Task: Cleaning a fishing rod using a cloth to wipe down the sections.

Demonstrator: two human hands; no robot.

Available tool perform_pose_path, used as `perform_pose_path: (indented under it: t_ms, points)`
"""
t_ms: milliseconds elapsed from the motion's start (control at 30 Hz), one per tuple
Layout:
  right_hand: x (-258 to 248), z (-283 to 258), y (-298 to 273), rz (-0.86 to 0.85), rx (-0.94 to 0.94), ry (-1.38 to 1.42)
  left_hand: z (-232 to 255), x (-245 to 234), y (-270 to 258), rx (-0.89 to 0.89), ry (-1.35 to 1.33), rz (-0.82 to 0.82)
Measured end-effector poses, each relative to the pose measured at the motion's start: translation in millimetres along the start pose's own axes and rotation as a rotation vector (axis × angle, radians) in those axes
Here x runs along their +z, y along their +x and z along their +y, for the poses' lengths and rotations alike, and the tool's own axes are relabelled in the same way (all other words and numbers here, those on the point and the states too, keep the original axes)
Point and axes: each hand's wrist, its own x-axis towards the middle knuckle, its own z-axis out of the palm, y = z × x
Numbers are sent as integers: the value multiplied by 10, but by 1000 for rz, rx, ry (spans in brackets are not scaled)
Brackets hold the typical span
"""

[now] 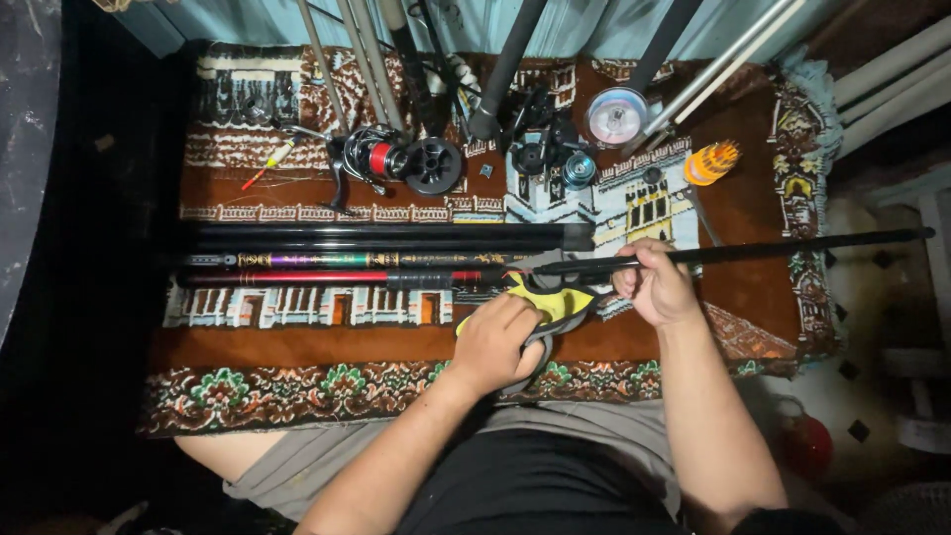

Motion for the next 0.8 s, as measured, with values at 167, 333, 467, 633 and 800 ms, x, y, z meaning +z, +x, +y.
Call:
perform_pose_path:
  t_ms: [167, 333, 467, 633, 800]
  points:
    - [23, -23, 3, -25, -7, 12, -28, 41, -18, 4, 3, 1]
    - [-64, 16, 39, -40, -6, 21, -9, 29, -8, -6, 8, 4]
    - [-151, 54, 48, -71, 4, 26, 28, 4, 10, -13, 16, 9]
    - [-93, 27, 43, -87, 8, 39, 37, -13, 31, -8, 21, -1]
    - [-52, 14, 49, -89, 9, 42, 46, -17, 45, -23, 5, -1]
